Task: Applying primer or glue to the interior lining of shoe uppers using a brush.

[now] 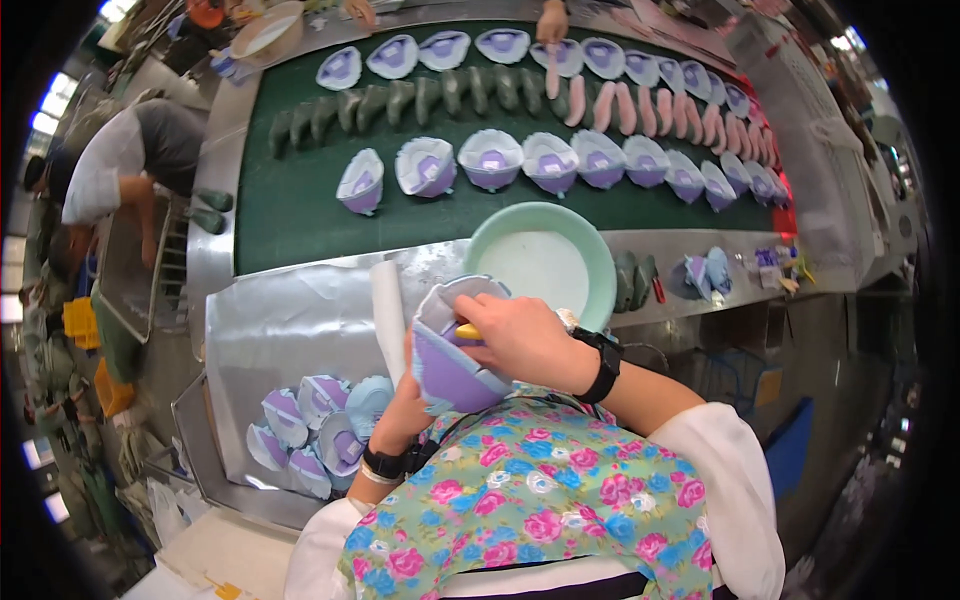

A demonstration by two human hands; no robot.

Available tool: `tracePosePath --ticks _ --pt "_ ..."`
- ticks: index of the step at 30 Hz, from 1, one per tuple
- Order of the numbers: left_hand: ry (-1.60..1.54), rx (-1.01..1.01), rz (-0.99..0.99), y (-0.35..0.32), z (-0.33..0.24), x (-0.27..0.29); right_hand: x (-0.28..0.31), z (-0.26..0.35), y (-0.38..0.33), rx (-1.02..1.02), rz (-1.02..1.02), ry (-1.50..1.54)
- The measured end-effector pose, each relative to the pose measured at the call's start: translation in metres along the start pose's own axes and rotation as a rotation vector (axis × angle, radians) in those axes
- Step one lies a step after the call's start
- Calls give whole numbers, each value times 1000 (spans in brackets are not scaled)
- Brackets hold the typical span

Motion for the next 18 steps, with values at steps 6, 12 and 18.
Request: tracePosePath --ticks 6,12,18 --pt "64 137 -43 -30 38 17 55 -78 -28 -33 -545 406" --pt "419 204 286 -37 -22 -21 40 -222 -82 -360 -755 353" --pt "410 273 561 -36 -28 -25 -33 -276 -79 -466 -625 398"
Point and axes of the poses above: each hand's wrist, its own y-axis towards the middle knuckle, its own x-axis out of the back of the hand, z = x × y, the point moved 8 cm from there along y, towards the middle knuckle, and after that the axes turned 14 degrees about y, right-handed, at the moved point
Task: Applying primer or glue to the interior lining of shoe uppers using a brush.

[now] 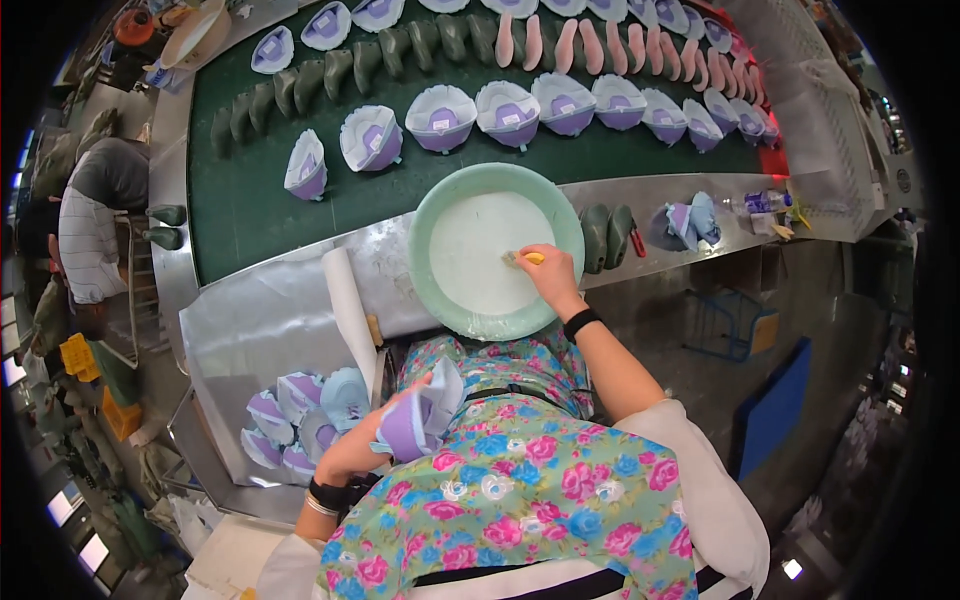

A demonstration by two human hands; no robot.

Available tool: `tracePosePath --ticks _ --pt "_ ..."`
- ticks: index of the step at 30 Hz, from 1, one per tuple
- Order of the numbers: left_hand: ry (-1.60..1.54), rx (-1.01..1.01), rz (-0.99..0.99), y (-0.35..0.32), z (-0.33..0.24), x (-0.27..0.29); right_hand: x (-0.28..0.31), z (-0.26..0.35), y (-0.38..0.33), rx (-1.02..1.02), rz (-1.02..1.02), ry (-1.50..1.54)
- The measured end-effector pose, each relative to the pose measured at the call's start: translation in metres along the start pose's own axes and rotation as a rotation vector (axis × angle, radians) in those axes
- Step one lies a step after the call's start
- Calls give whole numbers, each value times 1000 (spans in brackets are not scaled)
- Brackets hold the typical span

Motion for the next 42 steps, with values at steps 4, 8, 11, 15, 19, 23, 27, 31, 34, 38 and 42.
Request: tracePosePath --ticks 4,8,11,15,19,23,27,31,34,38,42 --pt "35 31 -99 -5 73 16 -2 -8 1 68 -52 -19" --pt "295 88 -489 26 79 44 24 43 -11 91 -132 55" --pt "-786 121 -470 62 78 30 41 102 -25 42 -62 260" --pt "-794 79 -413 96 58 22 42 179 -41 128 98 499" --pt "-741 -38 -301 110 20 17 46 183 -41 172 124 480" --pt "-755 -39 -324 115 5 22 70 142 -48 100 -118 405" --pt "-574 -120 -386 117 3 33 64 125 -64 -50 -168 357" --pt "-625 -211 -435 124 3 41 51 133 -77 -234 -108 517" --pt "-536 -273 -488 122 -3 47 60 161 -85 -245 -85 628" --pt "-532 -233 -553 121 -5 50 62 169 -84 -208 -38 601" --pt "-878 -146 -650 122 8 52 77 158 -67 -66 -135 439"
Point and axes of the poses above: each hand's wrist, its own y-axis towards the middle knuckle, its own x-axis out of the back of the hand, z = x × y, the point moved 8 cm from there along y, towards the middle knuckle, and after that the axes turned 14 degrees about y, right-handed, at the moved point
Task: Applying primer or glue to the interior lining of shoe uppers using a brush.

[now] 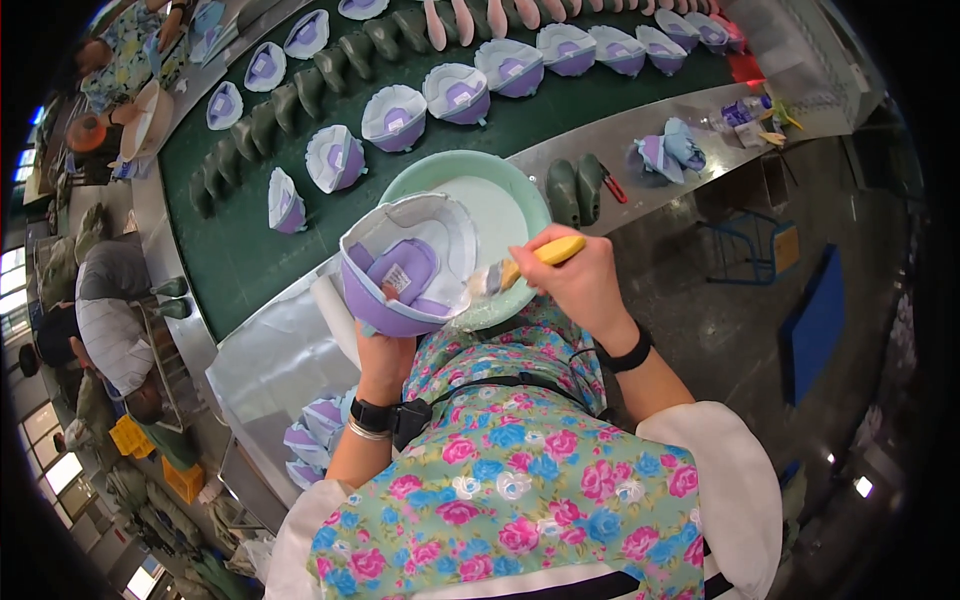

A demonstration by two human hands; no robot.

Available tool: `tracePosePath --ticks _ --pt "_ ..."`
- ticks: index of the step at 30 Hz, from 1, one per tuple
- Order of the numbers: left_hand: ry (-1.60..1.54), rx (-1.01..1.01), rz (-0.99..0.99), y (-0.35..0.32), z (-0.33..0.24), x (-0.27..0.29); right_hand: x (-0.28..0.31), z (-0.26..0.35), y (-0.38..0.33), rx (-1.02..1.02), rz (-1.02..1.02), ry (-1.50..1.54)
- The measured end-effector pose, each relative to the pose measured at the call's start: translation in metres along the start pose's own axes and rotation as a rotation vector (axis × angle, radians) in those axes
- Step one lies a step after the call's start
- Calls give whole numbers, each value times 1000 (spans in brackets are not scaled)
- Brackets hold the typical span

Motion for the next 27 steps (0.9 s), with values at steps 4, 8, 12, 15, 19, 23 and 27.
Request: tracePosePath --ticks 4,8,12,15,19,23,27 --pt "-28 130 -51 1 -6 -2 19 26 10 224 -115 -116" --pt "-294 512 210 -2 35 12 -11 58 11 197 152 18" --pt "-310 685 302 -33 34 -34 -78 80 -5 348 666 88" --pt "-169 596 259 -44 9 -68 -98 76 -2 357 786 78" --pt "-328 904 273 -47 61 -32 -78 52 29 312 619 5" --pt "-292 982 334 -48 45 -38 -44 10 44 70 418 -155" --pt "-150 712 -10 -37 27 -4 -33 -22 40 -96 304 -226"
Point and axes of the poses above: each hand's wrist, its own y-axis towards the middle knuckle, its own x-axis out of the back of the hand, z = x × y, the point moved 8 cm from there along y, towards the middle knuckle, and after that the axes turned 14 degrees about y, right-handed, at the moved point
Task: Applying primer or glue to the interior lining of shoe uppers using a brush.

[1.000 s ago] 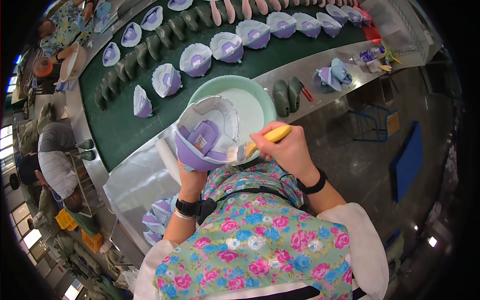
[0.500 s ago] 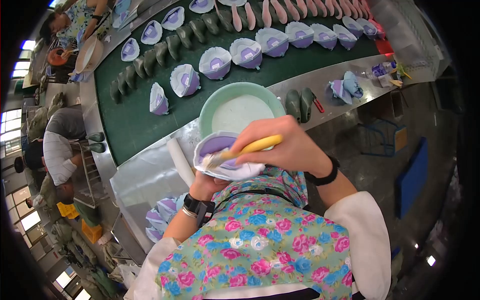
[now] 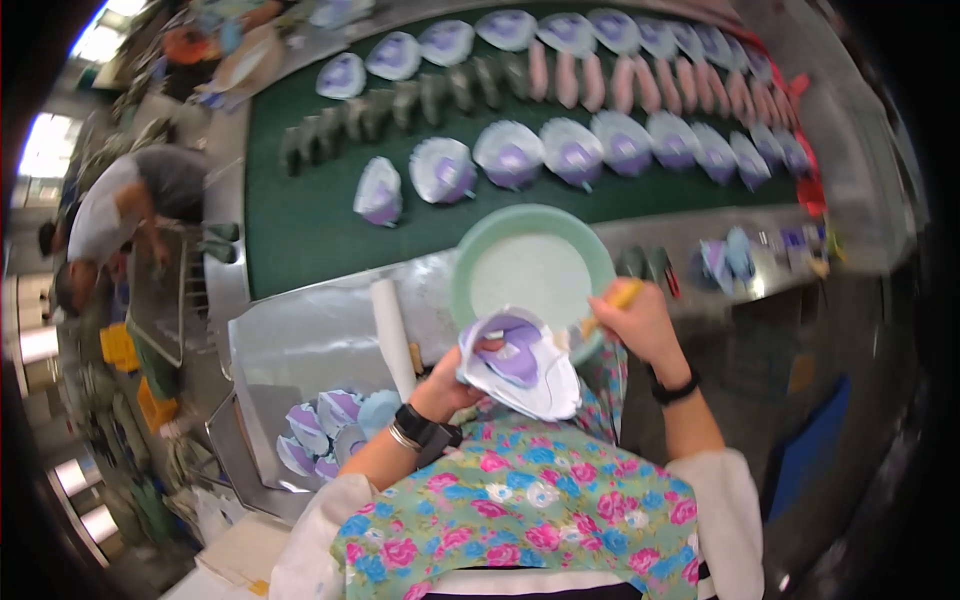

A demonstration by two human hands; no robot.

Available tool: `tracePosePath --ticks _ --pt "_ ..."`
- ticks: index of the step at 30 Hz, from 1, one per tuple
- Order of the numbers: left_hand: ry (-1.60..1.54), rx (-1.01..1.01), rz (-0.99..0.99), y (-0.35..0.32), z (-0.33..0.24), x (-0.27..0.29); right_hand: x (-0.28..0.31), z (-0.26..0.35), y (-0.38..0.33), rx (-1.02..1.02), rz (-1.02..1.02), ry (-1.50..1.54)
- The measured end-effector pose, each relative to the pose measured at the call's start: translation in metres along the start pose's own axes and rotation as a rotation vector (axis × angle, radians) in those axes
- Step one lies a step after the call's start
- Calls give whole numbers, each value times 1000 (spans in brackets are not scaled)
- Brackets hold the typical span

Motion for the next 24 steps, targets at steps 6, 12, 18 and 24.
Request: tracePosePath --ticks 6,12,18,24 --pt "-166 -440 79 41 -64 123 20 -13 8 -42 -331 382" --pt "-183 -995 -405 66 -183 290 -6 3 33 -8 -346 238" --pt "-272 -1097 -568 151 -283 346 25 37 20 94 -577 22" --pt "-100 -907 -232 262 -269 364 70 57 -36 241 -798 -82"
Point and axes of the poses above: each hand's wrist, its own y-axis towards the middle knuckle, its own x-axis out of the back of the hand, z = x × y, the point moved 8 cm from there along y, towards the middle knuckle, and after that the axes turned 14 degrees about y, right-handed, at the moved point
